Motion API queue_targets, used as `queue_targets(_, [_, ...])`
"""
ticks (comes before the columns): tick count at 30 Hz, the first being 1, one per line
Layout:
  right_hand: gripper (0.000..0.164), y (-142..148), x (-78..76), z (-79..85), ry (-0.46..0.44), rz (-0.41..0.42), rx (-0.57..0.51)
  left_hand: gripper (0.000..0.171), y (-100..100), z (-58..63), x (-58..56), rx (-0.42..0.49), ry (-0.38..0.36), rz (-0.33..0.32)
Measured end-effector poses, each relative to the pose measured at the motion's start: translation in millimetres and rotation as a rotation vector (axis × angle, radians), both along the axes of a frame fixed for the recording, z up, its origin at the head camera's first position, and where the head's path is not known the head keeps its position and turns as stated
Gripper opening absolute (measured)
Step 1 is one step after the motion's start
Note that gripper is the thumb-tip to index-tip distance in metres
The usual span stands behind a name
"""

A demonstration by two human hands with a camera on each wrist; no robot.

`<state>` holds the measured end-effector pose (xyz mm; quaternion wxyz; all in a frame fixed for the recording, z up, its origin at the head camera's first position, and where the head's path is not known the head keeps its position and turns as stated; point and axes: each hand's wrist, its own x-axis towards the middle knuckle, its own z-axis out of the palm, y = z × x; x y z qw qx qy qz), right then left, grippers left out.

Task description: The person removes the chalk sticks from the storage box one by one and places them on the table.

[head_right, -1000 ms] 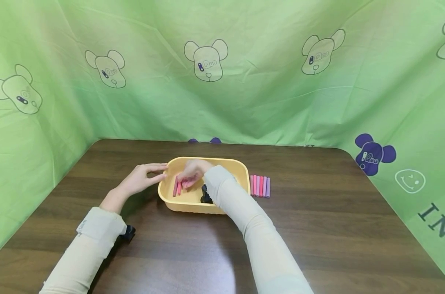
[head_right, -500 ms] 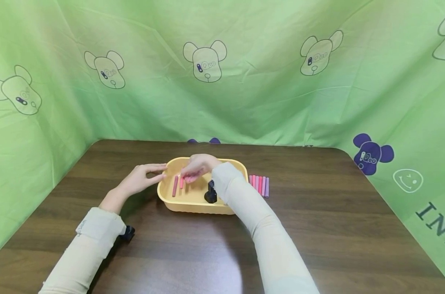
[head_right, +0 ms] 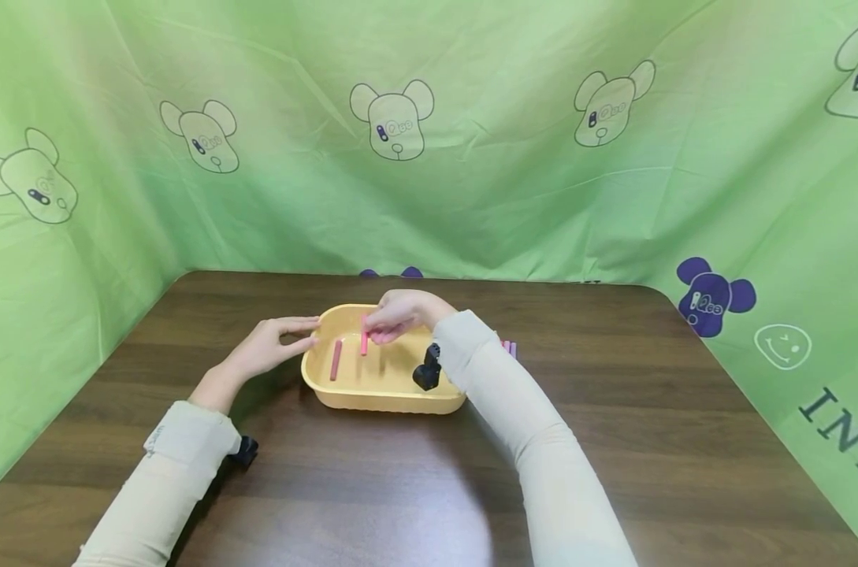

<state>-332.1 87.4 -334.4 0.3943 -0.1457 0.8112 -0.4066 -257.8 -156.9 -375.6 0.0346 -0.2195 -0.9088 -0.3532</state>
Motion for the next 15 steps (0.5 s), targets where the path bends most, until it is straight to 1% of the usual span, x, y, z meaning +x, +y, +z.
queue_targets(7, [0.016, 17, 3.3, 6.4, 0.001, -0.014, -0.048, 0.040, 0, 1.7, 1.2, 0.006, 0.000, -0.003])
queue_targets(15, [0.016, 38, 6.6, 10.9, 0.004, -0.020, -0.087, 0.040, -1, 0.3, 0.5, 0.011, -0.003, -0.004])
